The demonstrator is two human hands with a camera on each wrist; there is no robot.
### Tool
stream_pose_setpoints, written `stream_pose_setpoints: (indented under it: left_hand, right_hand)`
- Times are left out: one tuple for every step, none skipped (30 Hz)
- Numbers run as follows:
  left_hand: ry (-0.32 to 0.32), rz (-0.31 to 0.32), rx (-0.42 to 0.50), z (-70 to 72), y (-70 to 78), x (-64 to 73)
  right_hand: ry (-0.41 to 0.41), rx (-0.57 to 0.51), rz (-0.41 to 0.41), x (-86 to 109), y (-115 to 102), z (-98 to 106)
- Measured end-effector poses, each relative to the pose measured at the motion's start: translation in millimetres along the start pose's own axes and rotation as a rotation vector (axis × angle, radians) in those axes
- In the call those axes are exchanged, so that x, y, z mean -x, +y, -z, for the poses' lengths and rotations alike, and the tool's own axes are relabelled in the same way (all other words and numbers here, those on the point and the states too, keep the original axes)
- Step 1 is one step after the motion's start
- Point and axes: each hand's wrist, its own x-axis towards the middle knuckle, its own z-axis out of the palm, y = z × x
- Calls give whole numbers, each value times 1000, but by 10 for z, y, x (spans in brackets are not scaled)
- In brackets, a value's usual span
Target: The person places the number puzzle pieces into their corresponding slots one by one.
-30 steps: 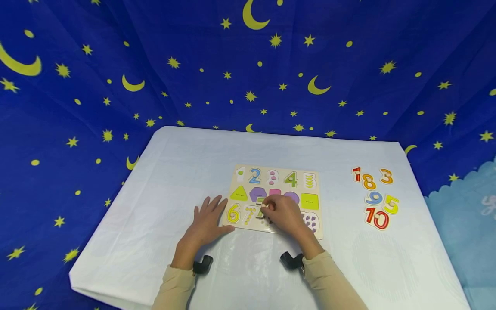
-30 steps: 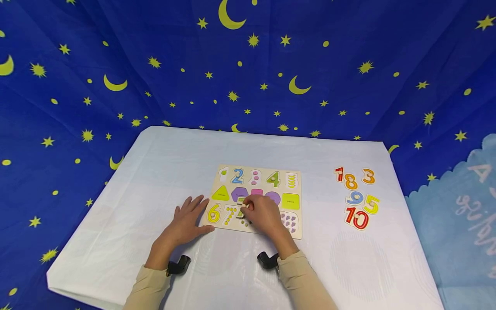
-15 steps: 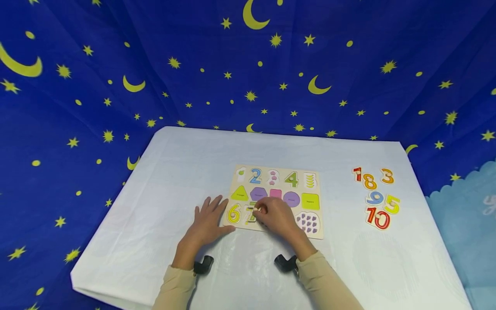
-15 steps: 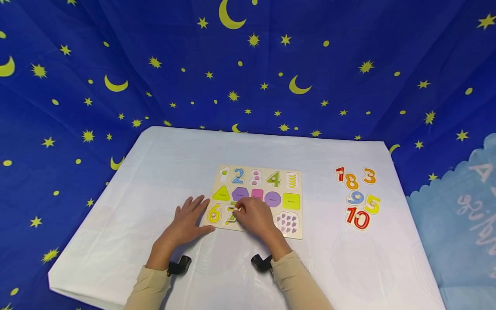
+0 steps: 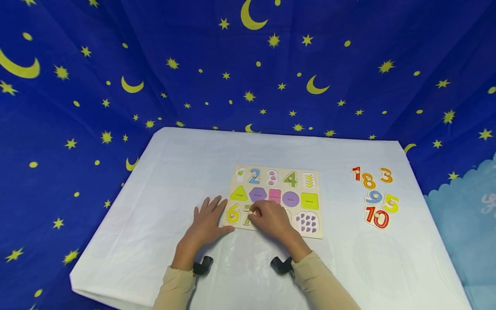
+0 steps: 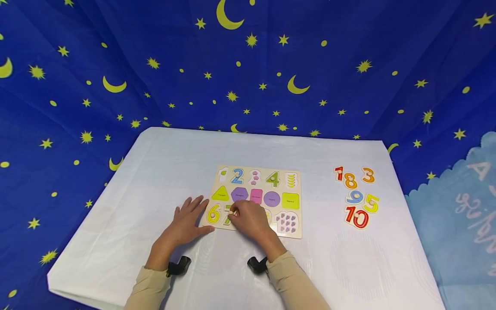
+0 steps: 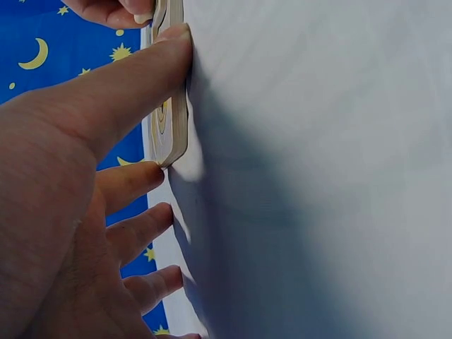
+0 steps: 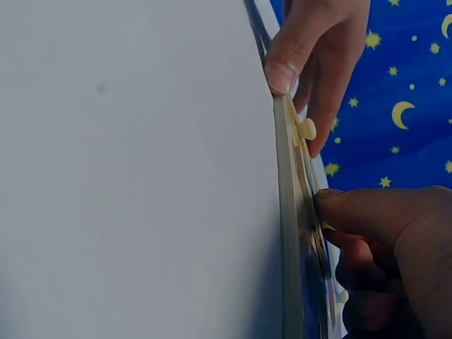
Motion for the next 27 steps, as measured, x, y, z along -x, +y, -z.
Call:
stream_pose_setpoints:
  left_hand:
    - [-3, 3, -1, -2, -1, -1]
    - [-1, 2, 0, -5, -1, -2]
    - [-1, 1, 1, -7, -2, -3]
    - [-2, 0, 0, -11, -5, -5]
    - [-2, -2, -2, -13, -7, -6]
    - [-3, -1, -5, -14, -8, -8]
    - [-2, -3, -7, -16, -9, -10]
    - [0, -7, -10, -17, -10, -9]
    - [0, -7, -13, -17, -10, -9]
    - [1, -7, -15, -18, -10, -8]
    - [2, -8, -16, -17, -9, -7]
    - [3, -9, -15, -17, -8, -5]
    - [6, -11, -14, -14, -6, -4]
    - [7, -12, -12, -12, -4, -4]
    - [8, -13, -9, -9, -1, -4]
    - [8, -13, -9, -8, 0, -4]
    - [7, -13, -9, -7, 2, -4]
    - [7, -12, -9, -7, 3, -4]
    - [6, -12, -11, -9, 3, -5]
    - [4, -11, -12, -10, 5, -6]
    - [3, -10, -12, -11, 7, -6]
    - [1, -10, -14, -11, 8, -7]
    - [0, -10, -13, -10, 9, -7]
    - [-3, -9, -14, -10, 9, -8]
    - [-4, -9, -12, -7, 9, -8]
    - [-5, -6, -10, -2, 9, -6]
    - [-4, -5, -7, 2, 8, -4]
  right_hand:
    - [0, 1, 1, 0, -4, -1]
    - [1, 3, 2, 0, -7, -1]
    - [1, 3, 5, 1, -12, 1]
    - [1, 5, 6, 1, -14, 2]
    - [1, 9, 8, 0, -16, 1]
    - [-1, 12, 8, 2, -18, 1]
    - [-2, 14, 9, 3, -19, 0]
    - [-4, 16, 9, 5, -20, -3]
    - [-8, 17, 8, 7, -20, -6]
    - [-11, 20, 6, 7, -17, -11]
    - [-15, 21, 5, 8, -16, -16]
    - [-19, 21, 4, 11, -16, -19]
    - [-20, 20, 4, 11, -16, -20]
    - [-20, 20, 3, 12, -16, -21]
    - [-20, 20, 2, 13, -17, -21]
    - [-20, 20, 2, 14, -16, -20]
    - [-20, 16, 4, 16, -18, -16]
    - [-20, 16, 6, 18, -17, -12]
    - [-21, 15, 7, 22, -12, -7]
    - [-23, 15, 8, 27, -6, -1]
    - [-27, 16, 6, 32, 0, 8]
    - [-26, 13, 4, 36, 9, 18]
    - [-22, 12, 1, 39, 20, 30]
    - [-19, 9, -2, 42, 34, 42]
    - [-13, 5, -7, 44, 47, 55]
    - [-6, 3, -12, 45, 60, 70]
    - [2, -2, -15, 45, 73, 85]
